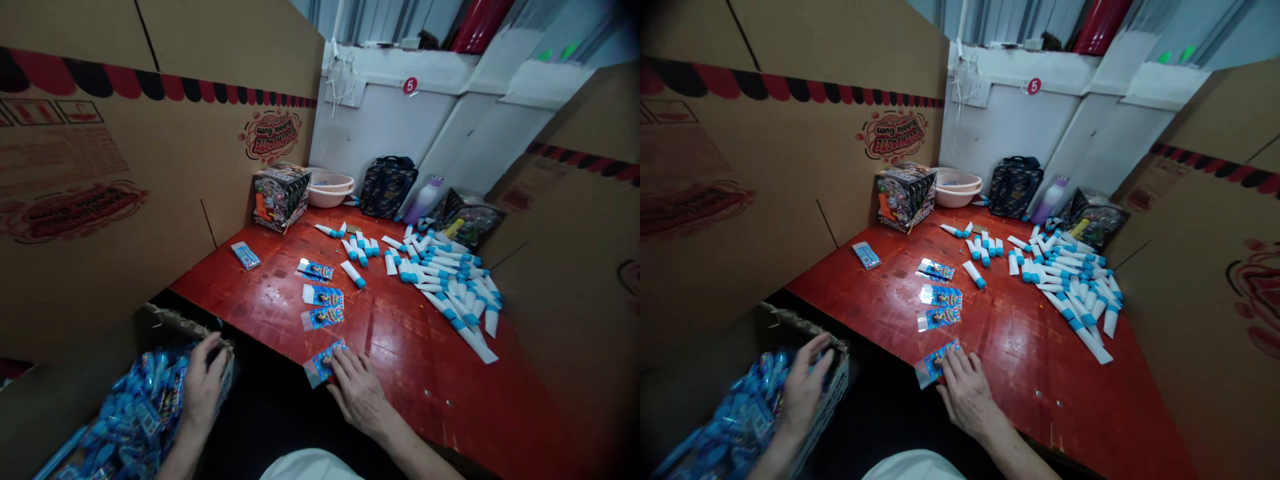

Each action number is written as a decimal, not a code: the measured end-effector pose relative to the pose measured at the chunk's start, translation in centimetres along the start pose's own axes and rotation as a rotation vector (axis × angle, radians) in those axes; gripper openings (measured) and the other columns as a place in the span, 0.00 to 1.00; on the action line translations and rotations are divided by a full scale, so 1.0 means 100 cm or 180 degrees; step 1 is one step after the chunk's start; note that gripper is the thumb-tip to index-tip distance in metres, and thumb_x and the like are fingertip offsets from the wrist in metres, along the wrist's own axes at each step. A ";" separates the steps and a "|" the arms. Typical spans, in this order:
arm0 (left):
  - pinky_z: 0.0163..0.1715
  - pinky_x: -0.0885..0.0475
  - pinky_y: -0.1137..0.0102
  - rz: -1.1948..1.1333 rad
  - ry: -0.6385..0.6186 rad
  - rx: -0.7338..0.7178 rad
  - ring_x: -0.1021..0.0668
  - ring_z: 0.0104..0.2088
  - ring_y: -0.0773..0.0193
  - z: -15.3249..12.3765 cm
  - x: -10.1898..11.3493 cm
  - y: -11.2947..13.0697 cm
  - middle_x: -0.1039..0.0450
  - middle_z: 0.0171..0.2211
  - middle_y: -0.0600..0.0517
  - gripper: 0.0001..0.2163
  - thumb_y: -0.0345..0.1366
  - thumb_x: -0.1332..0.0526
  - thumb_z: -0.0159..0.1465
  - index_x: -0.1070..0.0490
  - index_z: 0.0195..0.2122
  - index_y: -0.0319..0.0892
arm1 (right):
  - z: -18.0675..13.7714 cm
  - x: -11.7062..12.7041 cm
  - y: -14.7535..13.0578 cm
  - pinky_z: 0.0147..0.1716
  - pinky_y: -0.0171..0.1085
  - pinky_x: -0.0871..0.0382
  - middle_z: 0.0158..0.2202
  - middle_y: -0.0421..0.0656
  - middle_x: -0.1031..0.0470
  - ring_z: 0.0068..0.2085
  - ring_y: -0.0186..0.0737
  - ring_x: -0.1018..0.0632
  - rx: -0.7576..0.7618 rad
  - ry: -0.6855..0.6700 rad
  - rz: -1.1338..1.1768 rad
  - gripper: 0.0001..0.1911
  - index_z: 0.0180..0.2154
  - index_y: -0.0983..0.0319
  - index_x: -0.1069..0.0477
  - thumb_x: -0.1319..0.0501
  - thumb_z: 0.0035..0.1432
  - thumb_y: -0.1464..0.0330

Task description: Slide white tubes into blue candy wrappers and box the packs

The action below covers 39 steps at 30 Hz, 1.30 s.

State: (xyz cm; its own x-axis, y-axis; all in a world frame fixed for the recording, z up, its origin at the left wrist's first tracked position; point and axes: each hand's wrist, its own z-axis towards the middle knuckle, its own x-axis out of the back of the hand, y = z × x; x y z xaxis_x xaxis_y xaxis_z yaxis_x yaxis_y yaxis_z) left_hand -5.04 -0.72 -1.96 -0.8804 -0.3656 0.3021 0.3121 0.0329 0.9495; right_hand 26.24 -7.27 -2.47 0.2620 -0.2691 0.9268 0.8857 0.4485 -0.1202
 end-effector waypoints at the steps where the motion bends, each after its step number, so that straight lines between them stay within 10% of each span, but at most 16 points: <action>1: 0.54 0.38 0.55 -0.0187 -0.0258 -0.0055 0.28 0.50 0.52 -0.005 -0.017 0.010 0.29 0.48 0.46 0.19 0.45 0.42 0.58 0.32 0.49 0.44 | -0.005 0.001 -0.001 0.53 0.49 0.47 0.52 0.51 0.28 0.53 0.51 0.32 0.0067 0.0071 0.0120 0.16 0.50 0.65 0.31 0.45 0.60 0.69; 12: 0.40 0.32 0.65 -0.1089 -0.3164 0.0004 0.26 0.39 0.57 -0.042 -0.143 0.089 0.26 0.37 0.50 0.12 0.37 0.38 0.55 0.28 0.40 0.41 | 0.035 0.023 0.036 0.33 0.35 0.34 0.30 0.40 0.27 0.33 0.39 0.27 -0.1677 -0.0031 0.3404 0.12 0.32 0.62 0.28 0.43 0.57 0.60; 25: 0.15 0.47 0.73 -0.2383 -0.1877 0.1054 0.39 0.16 0.71 -0.031 -0.200 0.095 0.36 0.17 0.57 0.09 0.40 0.34 0.51 0.28 0.25 0.39 | 0.066 0.000 0.047 0.15 0.31 0.50 0.16 0.37 0.35 0.15 0.29 0.42 -0.2345 0.0061 0.4468 0.25 0.23 0.63 0.30 0.44 0.54 0.48; 32: 0.19 0.40 0.74 -0.2487 -0.1204 0.1081 0.33 0.19 0.70 -0.001 -0.220 0.096 0.33 0.19 0.55 0.10 0.39 0.33 0.51 0.30 0.21 0.39 | 0.102 0.021 0.073 0.24 0.30 0.45 0.20 0.36 0.36 0.23 0.31 0.35 -0.1070 -0.0189 0.2942 0.19 0.20 0.62 0.34 0.44 0.59 0.58; 39: 0.15 0.41 0.74 -0.2994 -0.1109 0.2087 0.33 0.13 0.69 0.025 -0.220 0.101 0.34 0.15 0.57 0.15 0.44 0.32 0.48 0.35 0.21 0.40 | 0.174 0.008 0.154 0.39 0.38 0.38 0.40 0.50 0.28 0.42 0.45 0.28 -0.1707 -0.0049 0.0005 0.10 0.37 0.63 0.29 0.47 0.61 0.66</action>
State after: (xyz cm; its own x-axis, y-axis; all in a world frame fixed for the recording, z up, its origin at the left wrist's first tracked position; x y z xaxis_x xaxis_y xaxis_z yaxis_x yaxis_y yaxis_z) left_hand 16.59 9.94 1.16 -0.7469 -0.2323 -0.6230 -0.6581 0.3924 0.6426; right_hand 33.40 14.20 2.58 0.2613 -0.2544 0.9311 0.9579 -0.0507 -0.2827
